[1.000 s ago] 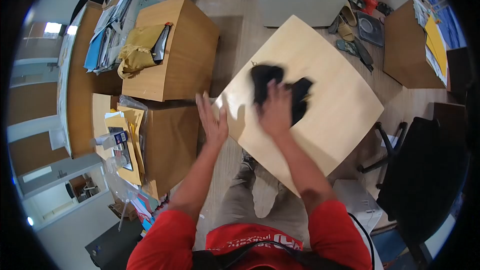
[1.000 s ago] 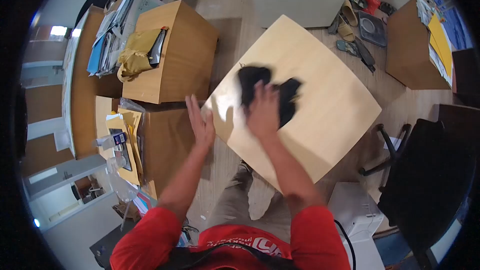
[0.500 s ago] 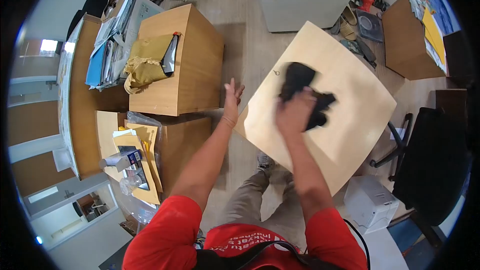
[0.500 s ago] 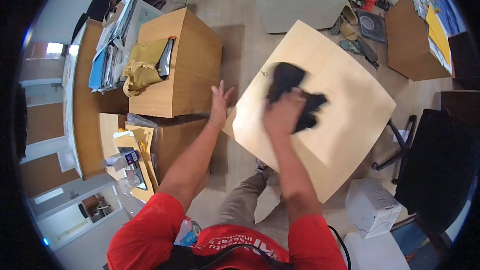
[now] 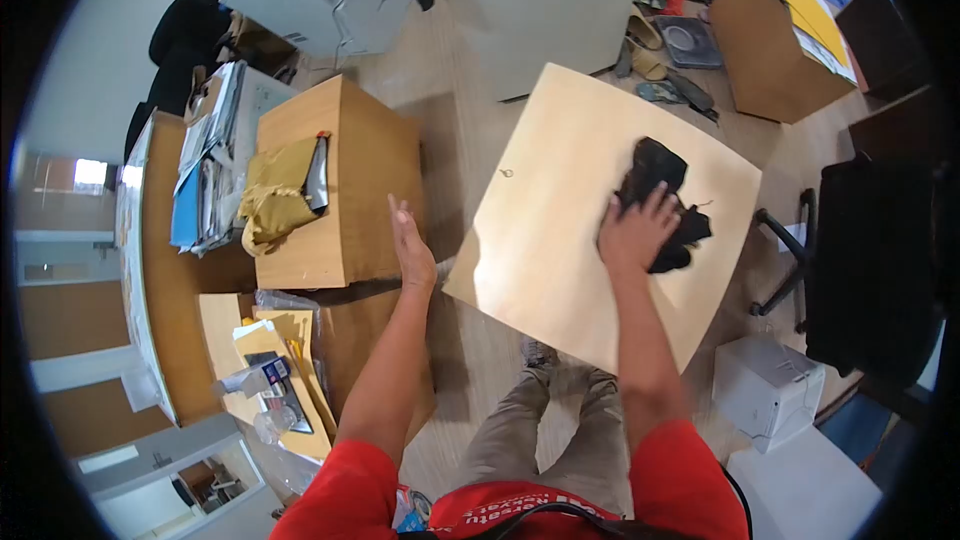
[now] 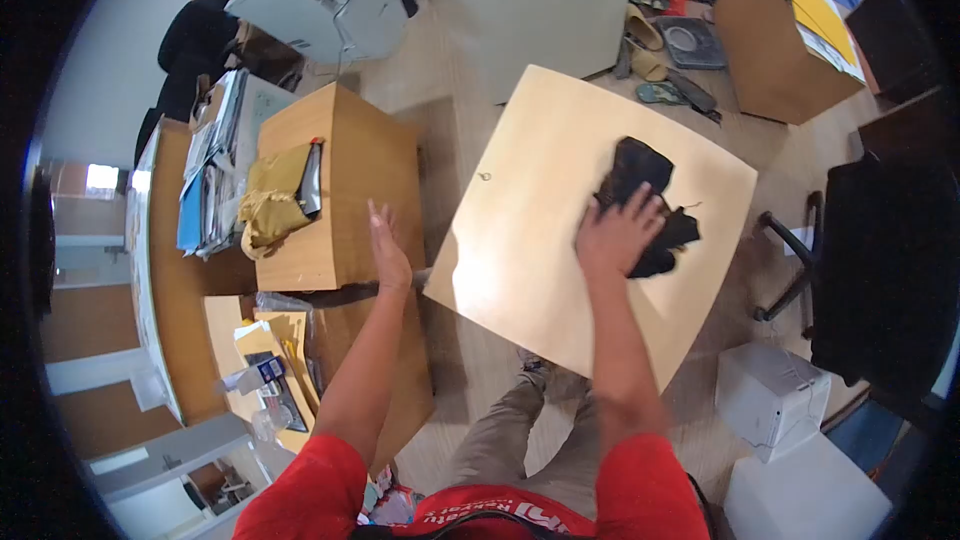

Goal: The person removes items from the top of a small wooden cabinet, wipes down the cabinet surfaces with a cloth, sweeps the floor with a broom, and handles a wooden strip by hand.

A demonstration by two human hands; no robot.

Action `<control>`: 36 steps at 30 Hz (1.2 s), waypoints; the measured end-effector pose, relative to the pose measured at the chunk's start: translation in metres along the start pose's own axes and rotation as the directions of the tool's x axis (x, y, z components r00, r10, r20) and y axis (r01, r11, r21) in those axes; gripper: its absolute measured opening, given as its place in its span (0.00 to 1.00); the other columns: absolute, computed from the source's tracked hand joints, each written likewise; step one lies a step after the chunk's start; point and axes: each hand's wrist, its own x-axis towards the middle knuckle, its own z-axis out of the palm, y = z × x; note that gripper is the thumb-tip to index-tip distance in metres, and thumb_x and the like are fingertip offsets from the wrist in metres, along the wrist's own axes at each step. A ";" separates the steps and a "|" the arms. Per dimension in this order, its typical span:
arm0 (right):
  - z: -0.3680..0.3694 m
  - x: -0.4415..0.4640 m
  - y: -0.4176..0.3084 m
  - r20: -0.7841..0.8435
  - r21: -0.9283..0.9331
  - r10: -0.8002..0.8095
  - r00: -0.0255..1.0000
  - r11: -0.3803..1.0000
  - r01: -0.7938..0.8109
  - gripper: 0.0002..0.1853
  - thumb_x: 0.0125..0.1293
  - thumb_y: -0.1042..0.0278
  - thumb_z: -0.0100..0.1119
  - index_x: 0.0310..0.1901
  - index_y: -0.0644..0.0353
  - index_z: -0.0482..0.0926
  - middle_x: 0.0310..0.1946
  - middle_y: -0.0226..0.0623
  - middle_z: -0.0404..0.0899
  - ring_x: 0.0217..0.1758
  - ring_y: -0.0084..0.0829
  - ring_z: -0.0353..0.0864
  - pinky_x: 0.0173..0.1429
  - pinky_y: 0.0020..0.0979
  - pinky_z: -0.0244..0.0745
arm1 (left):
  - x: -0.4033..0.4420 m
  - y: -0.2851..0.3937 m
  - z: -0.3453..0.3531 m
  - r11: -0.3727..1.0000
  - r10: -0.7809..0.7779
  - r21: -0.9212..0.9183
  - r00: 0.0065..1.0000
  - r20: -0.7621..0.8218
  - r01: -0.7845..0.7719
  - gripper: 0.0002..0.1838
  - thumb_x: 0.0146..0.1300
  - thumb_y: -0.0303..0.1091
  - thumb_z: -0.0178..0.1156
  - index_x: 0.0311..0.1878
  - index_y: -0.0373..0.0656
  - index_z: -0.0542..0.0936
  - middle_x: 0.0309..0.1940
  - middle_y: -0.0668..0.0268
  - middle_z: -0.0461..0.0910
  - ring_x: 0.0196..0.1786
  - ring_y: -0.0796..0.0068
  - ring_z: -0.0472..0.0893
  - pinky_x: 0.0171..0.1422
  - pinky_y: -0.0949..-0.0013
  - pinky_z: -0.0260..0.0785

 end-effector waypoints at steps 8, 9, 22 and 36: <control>-0.027 -0.176 -0.013 0.079 0.567 -0.720 0.690 0.601 0.563 0.25 0.56 0.70 0.53 0.58 0.60 0.76 0.71 0.51 0.59 0.67 0.46 0.69 0.50 0.36 0.76 | -0.027 0.033 0.088 0.761 0.321 0.530 0.927 0.193 -0.374 0.40 0.69 0.52 0.52 0.74 0.36 0.54 0.72 0.42 0.56 0.73 0.43 0.58 0.76 0.53 0.48; -0.032 -0.179 0.013 0.181 0.559 -0.704 0.687 0.648 0.517 0.25 0.54 0.70 0.55 0.57 0.60 0.77 0.71 0.51 0.59 0.63 0.44 0.73 0.48 0.37 0.77 | -0.027 0.032 0.094 0.760 0.328 0.516 0.919 0.219 -0.395 0.40 0.69 0.52 0.52 0.74 0.36 0.54 0.72 0.42 0.56 0.73 0.43 0.58 0.76 0.53 0.48; 0.010 -0.042 0.222 0.484 0.668 0.361 0.797 0.436 -0.603 0.35 0.70 0.43 0.51 0.56 0.77 0.71 0.52 0.63 0.77 0.59 0.54 0.75 0.63 0.40 0.67 | -0.042 0.000 0.099 0.513 0.183 0.807 0.956 0.228 -0.291 0.37 0.68 0.59 0.50 0.73 0.45 0.60 0.60 0.42 0.69 0.61 0.41 0.69 0.66 0.48 0.62; -0.027 -0.188 0.209 0.382 0.851 0.200 0.902 0.305 -0.428 0.27 0.71 0.53 0.50 0.62 0.67 0.69 0.55 0.59 0.74 0.61 0.57 0.72 0.66 0.43 0.65 | -0.063 -0.019 0.073 0.275 0.295 0.872 0.898 0.326 -0.406 0.38 0.70 0.55 0.47 0.73 0.36 0.57 0.68 0.37 0.60 0.69 0.39 0.61 0.71 0.46 0.55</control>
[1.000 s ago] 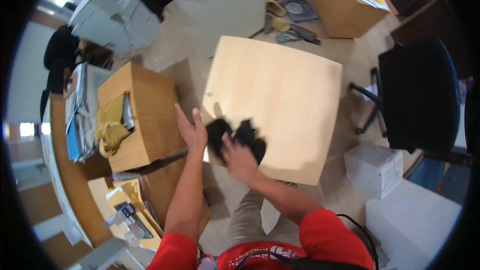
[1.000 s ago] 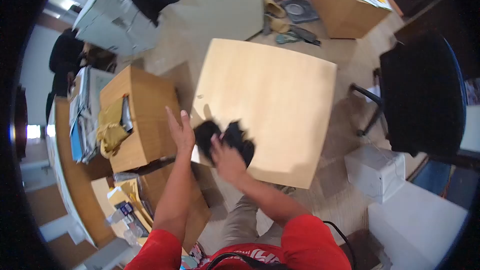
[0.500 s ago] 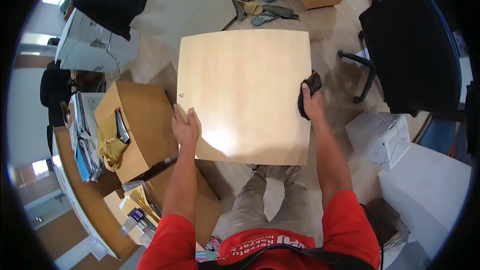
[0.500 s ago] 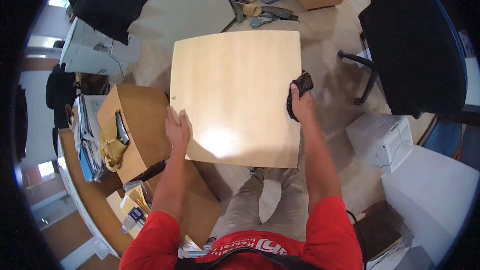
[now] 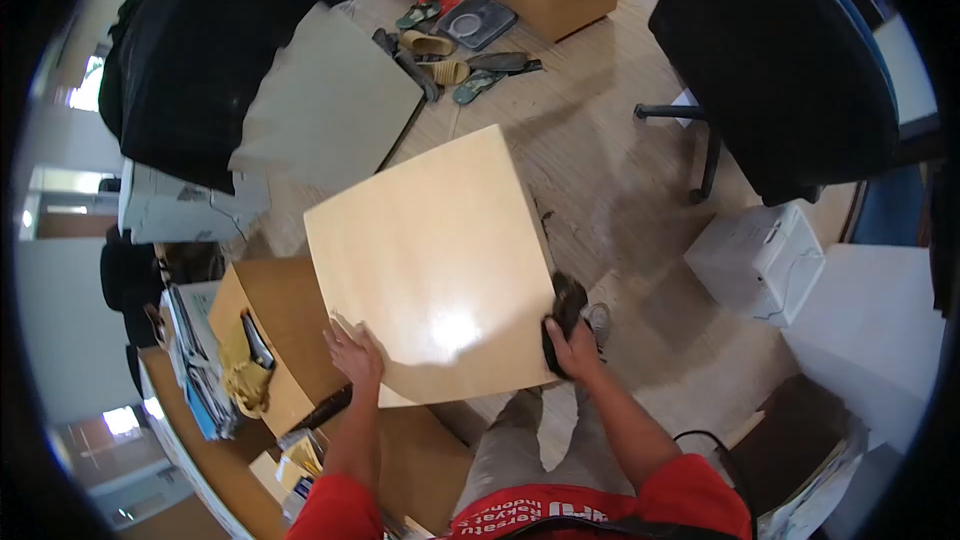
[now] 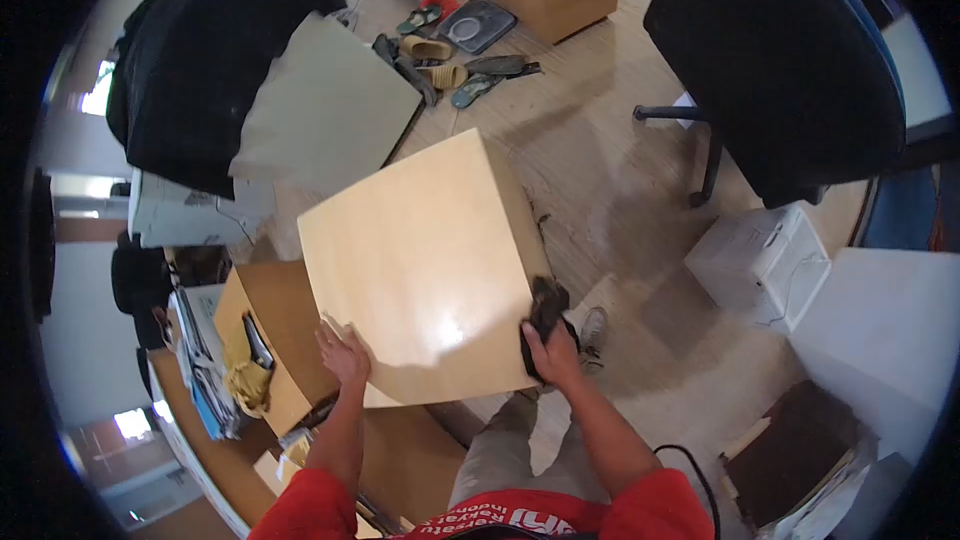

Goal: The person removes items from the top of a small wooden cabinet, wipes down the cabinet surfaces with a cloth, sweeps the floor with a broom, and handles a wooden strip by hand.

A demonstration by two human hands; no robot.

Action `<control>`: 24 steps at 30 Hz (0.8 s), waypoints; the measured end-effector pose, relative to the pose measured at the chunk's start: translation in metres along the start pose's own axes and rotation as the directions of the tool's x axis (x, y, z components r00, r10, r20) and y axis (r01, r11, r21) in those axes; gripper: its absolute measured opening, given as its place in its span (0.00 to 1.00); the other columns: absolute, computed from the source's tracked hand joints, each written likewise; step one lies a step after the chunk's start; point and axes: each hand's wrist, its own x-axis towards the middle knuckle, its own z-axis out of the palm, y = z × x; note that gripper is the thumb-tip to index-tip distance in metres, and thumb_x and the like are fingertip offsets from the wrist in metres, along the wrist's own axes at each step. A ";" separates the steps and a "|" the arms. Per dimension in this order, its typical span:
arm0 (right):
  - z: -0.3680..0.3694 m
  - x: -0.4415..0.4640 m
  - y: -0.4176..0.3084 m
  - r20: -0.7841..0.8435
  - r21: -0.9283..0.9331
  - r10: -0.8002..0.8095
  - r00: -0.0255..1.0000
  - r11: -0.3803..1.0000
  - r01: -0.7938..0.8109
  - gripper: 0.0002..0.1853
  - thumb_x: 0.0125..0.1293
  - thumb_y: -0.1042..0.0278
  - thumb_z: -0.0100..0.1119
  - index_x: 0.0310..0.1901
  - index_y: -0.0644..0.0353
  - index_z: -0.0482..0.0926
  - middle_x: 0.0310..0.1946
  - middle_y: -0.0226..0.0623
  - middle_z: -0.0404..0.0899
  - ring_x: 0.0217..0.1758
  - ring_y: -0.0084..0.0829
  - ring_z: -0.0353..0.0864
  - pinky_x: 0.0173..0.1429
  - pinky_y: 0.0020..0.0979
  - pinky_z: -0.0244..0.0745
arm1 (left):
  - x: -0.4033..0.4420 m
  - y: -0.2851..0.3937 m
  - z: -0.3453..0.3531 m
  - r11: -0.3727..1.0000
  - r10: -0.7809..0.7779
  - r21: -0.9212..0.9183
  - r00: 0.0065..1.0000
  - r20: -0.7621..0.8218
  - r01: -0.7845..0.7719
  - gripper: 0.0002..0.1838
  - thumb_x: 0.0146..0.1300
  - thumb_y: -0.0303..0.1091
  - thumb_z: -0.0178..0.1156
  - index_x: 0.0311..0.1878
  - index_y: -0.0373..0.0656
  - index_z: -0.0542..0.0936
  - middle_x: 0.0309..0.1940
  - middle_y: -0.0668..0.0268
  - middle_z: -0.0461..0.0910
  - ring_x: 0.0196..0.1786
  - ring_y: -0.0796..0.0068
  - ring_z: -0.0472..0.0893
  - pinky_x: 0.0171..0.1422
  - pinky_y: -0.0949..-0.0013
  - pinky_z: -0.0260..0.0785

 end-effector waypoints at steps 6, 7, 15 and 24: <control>0.018 0.121 -0.001 0.168 0.366 0.174 0.970 0.903 -0.225 0.39 0.71 0.36 0.42 0.66 0.70 0.65 0.64 0.54 0.70 0.70 0.47 0.66 0.72 0.36 0.58 | 0.024 0.166 0.005 0.885 0.461 -0.152 0.876 0.143 -0.441 0.40 0.68 0.52 0.52 0.74 0.37 0.56 0.75 0.42 0.46 0.77 0.42 0.45 0.77 0.40 0.32; 0.015 0.110 0.003 0.218 0.383 0.224 0.950 0.876 -0.294 0.41 0.72 0.35 0.41 0.67 0.70 0.63 0.66 0.54 0.67 0.72 0.46 0.63 0.73 0.34 0.55 | 0.031 0.195 0.006 0.865 0.492 -0.207 0.853 0.173 -0.457 0.39 0.67 0.54 0.51 0.74 0.39 0.57 0.75 0.42 0.45 0.78 0.42 0.44 0.77 0.39 0.32; 0.002 0.063 0.031 0.360 0.387 0.359 0.861 0.782 -0.488 0.37 0.72 0.40 0.43 0.68 0.67 0.63 0.67 0.55 0.65 0.73 0.45 0.60 0.74 0.35 0.53 | 0.045 0.262 0.018 0.892 0.451 -0.081 0.868 0.208 -0.444 0.43 0.65 0.62 0.49 0.75 0.44 0.57 0.76 0.42 0.42 0.78 0.40 0.41 0.76 0.37 0.28; 0.057 0.282 -0.012 0.170 0.479 0.032 0.985 0.871 -0.111 0.34 0.71 0.42 0.45 0.62 0.69 0.69 0.58 0.60 0.73 0.65 0.54 0.69 0.70 0.40 0.61 | 0.050 0.258 0.025 0.872 0.489 -0.102 0.854 0.175 -0.479 0.44 0.66 0.66 0.43 0.74 0.41 0.58 0.76 0.42 0.45 0.78 0.39 0.43 0.75 0.36 0.32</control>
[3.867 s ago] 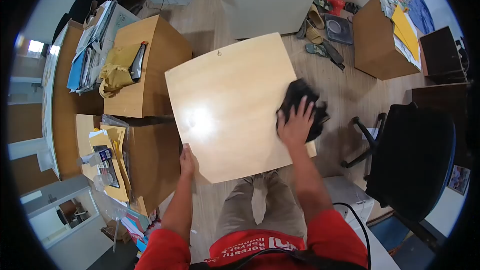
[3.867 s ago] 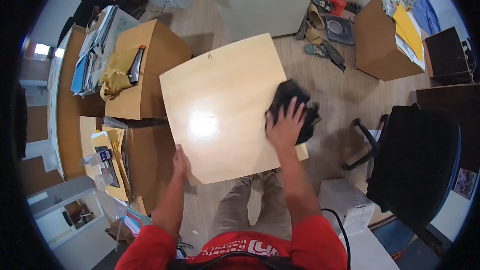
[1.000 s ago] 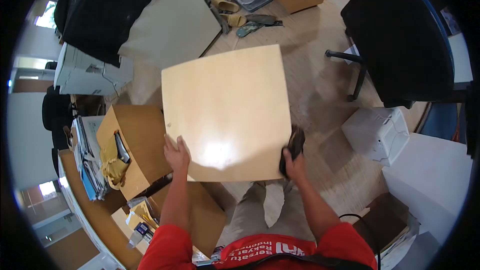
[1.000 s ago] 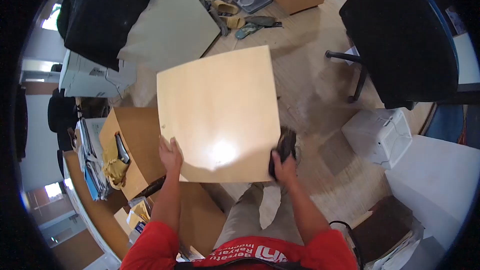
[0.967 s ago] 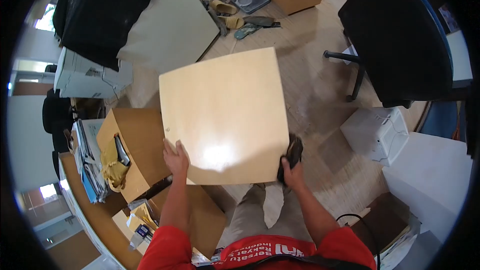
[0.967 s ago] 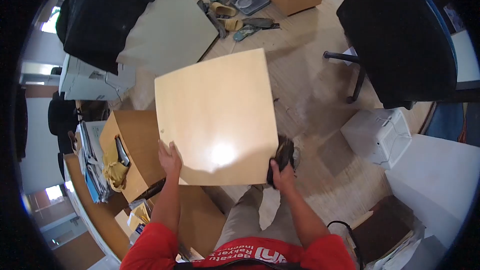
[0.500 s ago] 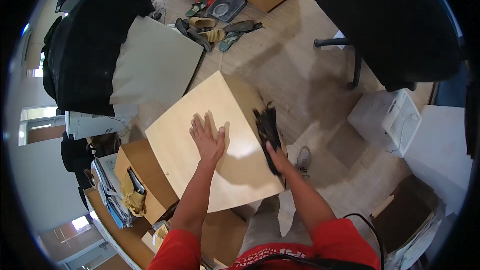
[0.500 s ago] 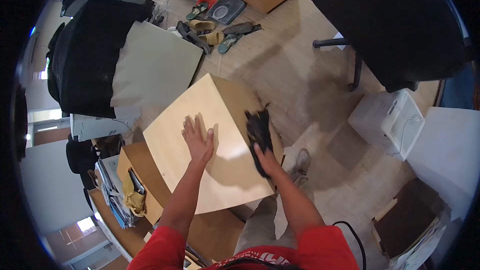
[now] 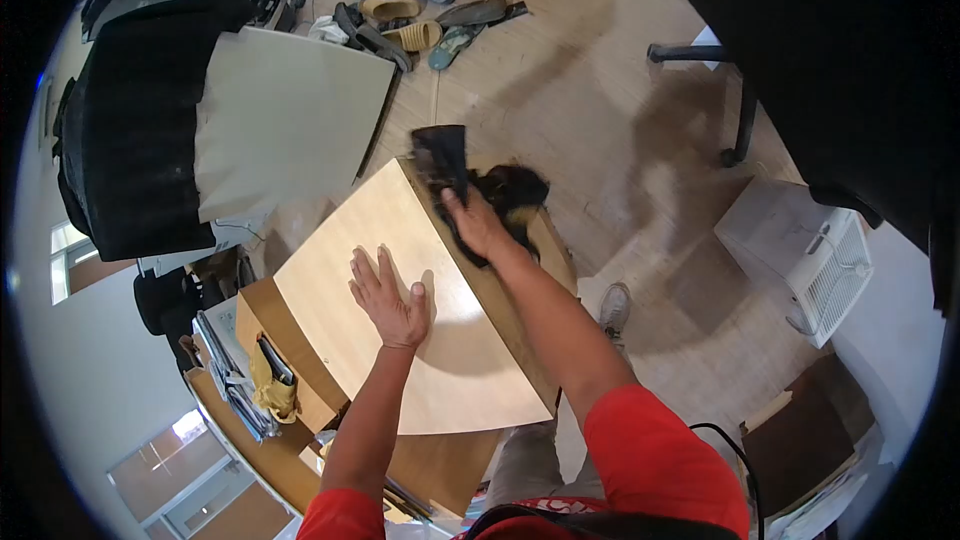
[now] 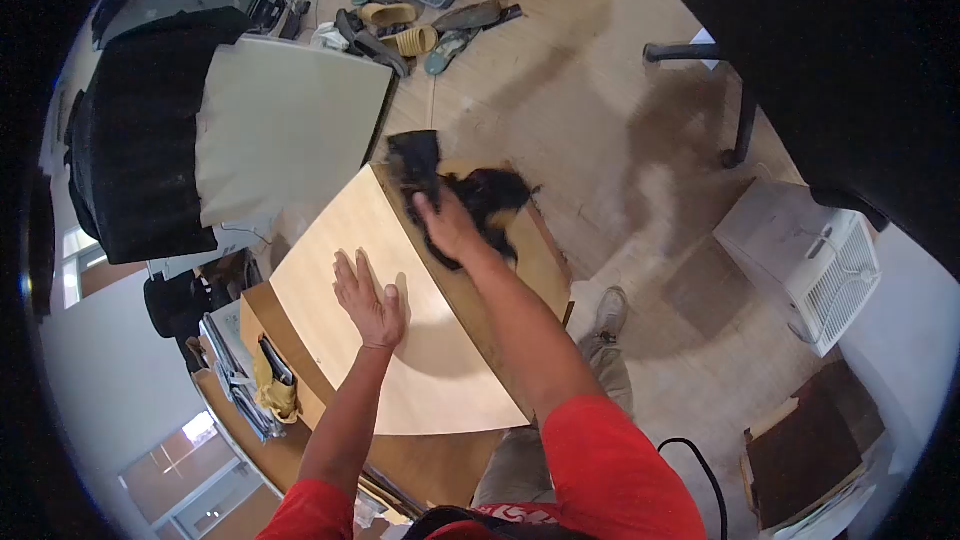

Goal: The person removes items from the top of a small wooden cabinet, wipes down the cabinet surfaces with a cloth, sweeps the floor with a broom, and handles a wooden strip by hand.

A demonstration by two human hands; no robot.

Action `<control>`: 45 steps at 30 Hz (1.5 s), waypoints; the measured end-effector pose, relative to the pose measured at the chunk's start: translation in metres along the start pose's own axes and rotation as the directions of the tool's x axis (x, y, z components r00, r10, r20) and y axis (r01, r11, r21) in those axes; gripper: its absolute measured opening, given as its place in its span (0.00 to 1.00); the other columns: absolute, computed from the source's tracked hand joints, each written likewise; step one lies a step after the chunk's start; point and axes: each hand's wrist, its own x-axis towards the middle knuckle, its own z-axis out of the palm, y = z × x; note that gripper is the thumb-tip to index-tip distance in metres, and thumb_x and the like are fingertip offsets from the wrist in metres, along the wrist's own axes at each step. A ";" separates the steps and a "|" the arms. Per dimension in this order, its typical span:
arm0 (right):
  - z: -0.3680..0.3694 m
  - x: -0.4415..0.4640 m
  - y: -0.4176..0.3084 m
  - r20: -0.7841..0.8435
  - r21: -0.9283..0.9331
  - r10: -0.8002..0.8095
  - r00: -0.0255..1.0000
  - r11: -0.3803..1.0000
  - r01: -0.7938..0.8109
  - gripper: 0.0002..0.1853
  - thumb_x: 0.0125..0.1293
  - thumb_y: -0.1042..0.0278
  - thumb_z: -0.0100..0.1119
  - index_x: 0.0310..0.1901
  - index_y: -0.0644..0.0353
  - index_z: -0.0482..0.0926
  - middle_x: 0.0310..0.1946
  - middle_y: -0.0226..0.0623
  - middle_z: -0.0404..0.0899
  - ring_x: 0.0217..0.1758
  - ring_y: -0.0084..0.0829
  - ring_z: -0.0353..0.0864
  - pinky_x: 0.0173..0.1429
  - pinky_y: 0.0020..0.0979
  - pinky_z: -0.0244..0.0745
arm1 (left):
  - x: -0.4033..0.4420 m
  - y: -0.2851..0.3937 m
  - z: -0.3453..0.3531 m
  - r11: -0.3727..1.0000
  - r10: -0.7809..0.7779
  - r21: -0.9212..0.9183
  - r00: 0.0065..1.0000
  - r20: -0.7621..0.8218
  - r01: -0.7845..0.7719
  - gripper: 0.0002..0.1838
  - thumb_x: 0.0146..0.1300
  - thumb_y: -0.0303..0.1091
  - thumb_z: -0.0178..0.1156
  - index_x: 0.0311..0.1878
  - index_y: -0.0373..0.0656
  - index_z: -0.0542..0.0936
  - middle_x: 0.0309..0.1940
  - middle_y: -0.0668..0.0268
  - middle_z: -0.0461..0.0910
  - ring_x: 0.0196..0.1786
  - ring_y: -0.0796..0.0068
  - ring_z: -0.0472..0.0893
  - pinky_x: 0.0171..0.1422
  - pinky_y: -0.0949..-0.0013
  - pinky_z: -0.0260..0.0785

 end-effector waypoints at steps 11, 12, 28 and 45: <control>-0.028 -0.113 0.054 -0.331 -0.087 0.389 0.860 0.895 -0.438 0.26 0.71 0.54 0.53 0.60 0.69 0.72 0.53 0.58 0.78 0.61 0.54 0.75 0.67 0.40 0.65 | 0.007 0.004 -0.004 1.000 -0.006 0.019 1.000 0.025 0.005 0.42 0.66 0.60 0.43 0.73 0.36 0.59 0.75 0.40 0.45 0.78 0.39 0.44 0.76 0.41 0.32; -0.018 -0.096 0.042 -0.259 -0.140 0.140 0.956 0.974 -0.180 0.26 0.70 0.54 0.54 0.59 0.68 0.73 0.56 0.59 0.76 0.62 0.54 0.72 0.68 0.41 0.64 | 0.005 0.003 -0.006 1.000 0.001 0.026 0.999 0.033 -0.002 0.41 0.66 0.59 0.44 0.73 0.36 0.59 0.75 0.40 0.45 0.78 0.40 0.44 0.76 0.41 0.32; -0.054 -0.289 0.101 -0.275 0.021 0.684 0.676 0.707 -0.707 0.36 0.74 0.40 0.42 0.60 0.73 0.70 0.56 0.47 0.77 0.59 0.41 0.74 0.65 0.36 0.63 | 0.007 0.005 -0.005 0.999 -0.045 0.021 0.999 0.010 0.045 0.42 0.64 0.57 0.53 0.74 0.39 0.59 0.76 0.42 0.45 0.78 0.39 0.43 0.76 0.38 0.31; 0.050 -0.333 0.045 -0.720 0.025 0.226 0.656 0.953 -0.302 0.30 0.75 0.44 0.46 0.43 0.73 0.76 0.38 0.39 0.80 0.41 0.27 0.75 0.50 0.31 0.70 | -0.083 -0.106 -0.028 0.985 -0.119 -0.138 0.985 -0.122 0.102 0.45 0.62 0.58 0.58 0.74 0.39 0.57 0.75 0.41 0.44 0.78 0.45 0.44 0.79 0.44 0.33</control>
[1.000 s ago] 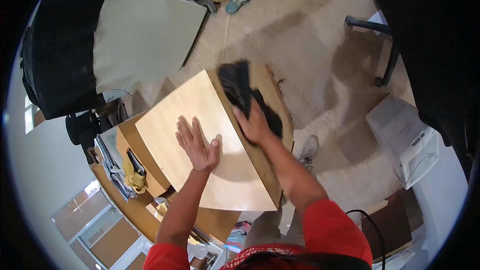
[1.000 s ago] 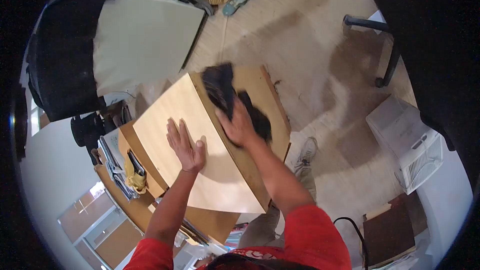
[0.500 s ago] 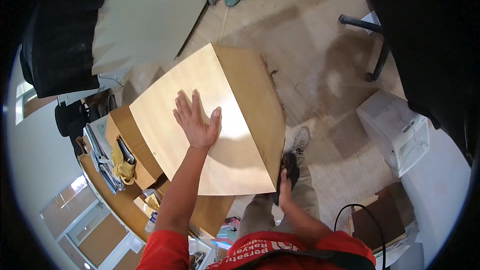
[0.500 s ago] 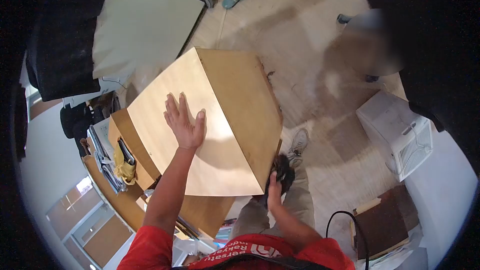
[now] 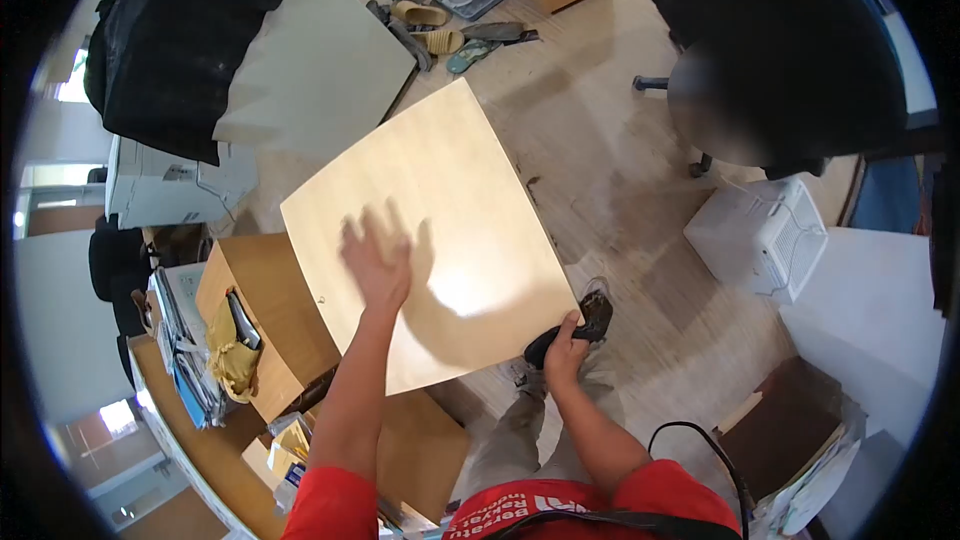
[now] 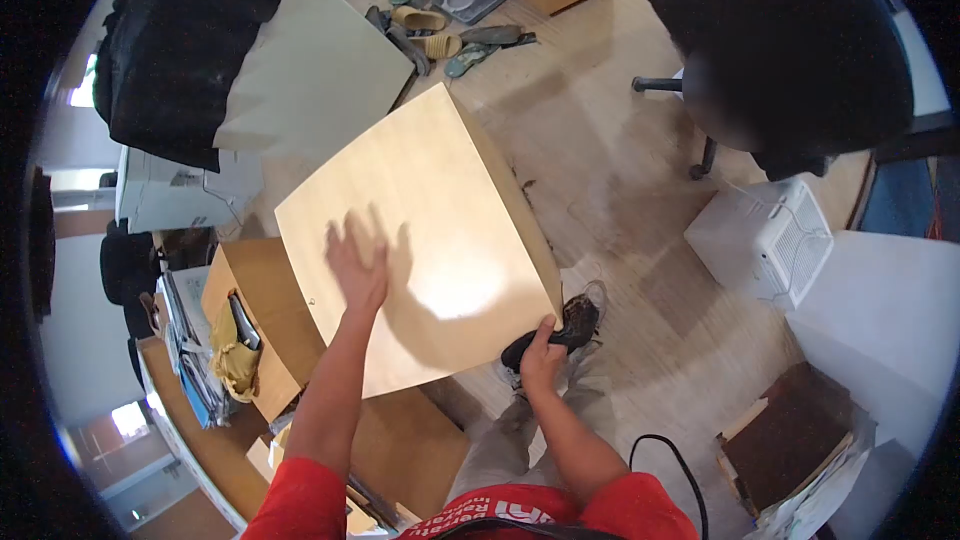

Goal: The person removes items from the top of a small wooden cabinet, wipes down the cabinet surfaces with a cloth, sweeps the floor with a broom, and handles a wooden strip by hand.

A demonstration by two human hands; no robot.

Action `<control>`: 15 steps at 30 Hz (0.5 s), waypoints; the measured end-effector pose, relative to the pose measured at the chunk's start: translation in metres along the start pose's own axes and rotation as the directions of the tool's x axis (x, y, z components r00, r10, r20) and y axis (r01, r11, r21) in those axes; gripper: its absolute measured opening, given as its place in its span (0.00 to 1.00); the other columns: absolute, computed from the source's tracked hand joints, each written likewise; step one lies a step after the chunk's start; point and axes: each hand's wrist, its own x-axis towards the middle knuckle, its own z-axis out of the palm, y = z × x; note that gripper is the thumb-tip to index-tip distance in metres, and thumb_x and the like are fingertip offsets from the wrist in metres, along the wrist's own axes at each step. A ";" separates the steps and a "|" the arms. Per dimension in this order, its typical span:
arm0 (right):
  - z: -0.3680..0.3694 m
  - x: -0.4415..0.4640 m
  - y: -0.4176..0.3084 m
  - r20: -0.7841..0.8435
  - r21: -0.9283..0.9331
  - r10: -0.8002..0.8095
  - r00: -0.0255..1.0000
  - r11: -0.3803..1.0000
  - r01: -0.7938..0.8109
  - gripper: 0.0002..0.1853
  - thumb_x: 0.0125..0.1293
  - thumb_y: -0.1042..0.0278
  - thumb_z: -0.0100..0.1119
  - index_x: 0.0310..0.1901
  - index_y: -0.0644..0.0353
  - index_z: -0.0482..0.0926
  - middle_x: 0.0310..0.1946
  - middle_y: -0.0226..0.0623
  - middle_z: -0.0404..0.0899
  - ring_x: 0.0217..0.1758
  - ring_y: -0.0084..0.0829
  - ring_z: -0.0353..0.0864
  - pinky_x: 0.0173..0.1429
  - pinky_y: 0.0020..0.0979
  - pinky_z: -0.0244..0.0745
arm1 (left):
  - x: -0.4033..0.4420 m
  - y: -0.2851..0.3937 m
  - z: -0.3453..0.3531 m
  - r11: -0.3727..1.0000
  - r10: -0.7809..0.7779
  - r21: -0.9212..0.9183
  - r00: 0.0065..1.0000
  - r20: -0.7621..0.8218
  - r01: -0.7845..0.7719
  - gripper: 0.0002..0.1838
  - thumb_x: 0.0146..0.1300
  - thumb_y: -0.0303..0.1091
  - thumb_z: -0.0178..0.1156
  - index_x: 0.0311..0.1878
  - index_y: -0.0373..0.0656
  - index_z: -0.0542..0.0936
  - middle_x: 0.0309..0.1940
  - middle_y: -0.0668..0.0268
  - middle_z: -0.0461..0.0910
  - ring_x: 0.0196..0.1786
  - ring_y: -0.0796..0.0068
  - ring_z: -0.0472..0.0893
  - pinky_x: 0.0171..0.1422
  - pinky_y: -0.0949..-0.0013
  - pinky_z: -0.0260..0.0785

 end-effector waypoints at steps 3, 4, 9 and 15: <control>0.004 0.011 0.000 -0.158 0.057 0.057 0.986 0.997 -0.049 0.36 0.72 0.37 0.47 0.42 0.74 0.76 0.37 0.44 0.79 0.41 0.32 0.76 0.50 0.34 0.70 | -0.058 -0.064 -0.021 0.976 -0.180 0.137 0.982 0.061 0.170 0.45 0.64 0.61 0.55 0.75 0.42 0.56 0.75 0.40 0.44 0.78 0.44 0.45 0.78 0.43 0.37; 0.004 0.012 -0.015 -0.265 0.070 0.077 0.961 0.996 -0.061 0.38 0.71 0.35 0.47 0.43 0.75 0.76 0.38 0.45 0.79 0.41 0.34 0.76 0.51 0.35 0.70 | -0.078 -0.080 -0.025 0.954 -0.260 0.184 0.957 0.129 0.235 0.45 0.64 0.63 0.54 0.76 0.44 0.55 0.75 0.40 0.44 0.78 0.43 0.45 0.77 0.43 0.39; -0.049 0.033 -0.061 -0.504 0.208 -0.064 0.861 0.959 0.193 0.40 0.71 0.35 0.45 0.52 0.78 0.72 0.49 0.51 0.78 0.49 0.41 0.77 0.56 0.36 0.71 | -0.117 -0.115 -0.017 0.944 -0.304 0.151 0.951 0.061 0.292 0.44 0.66 0.65 0.49 0.77 0.49 0.53 0.76 0.40 0.38 0.78 0.41 0.44 0.77 0.44 0.45; -0.124 0.045 -0.077 -0.414 0.676 -0.087 0.906 0.637 0.370 0.35 0.72 0.39 0.47 0.61 0.68 0.69 0.55 0.41 0.76 0.54 0.33 0.78 0.59 0.33 0.74 | -0.111 -0.108 -0.025 0.895 -0.439 0.154 0.888 0.136 0.419 0.44 0.67 0.66 0.48 0.78 0.51 0.50 0.76 0.38 0.36 0.77 0.37 0.46 0.76 0.46 0.49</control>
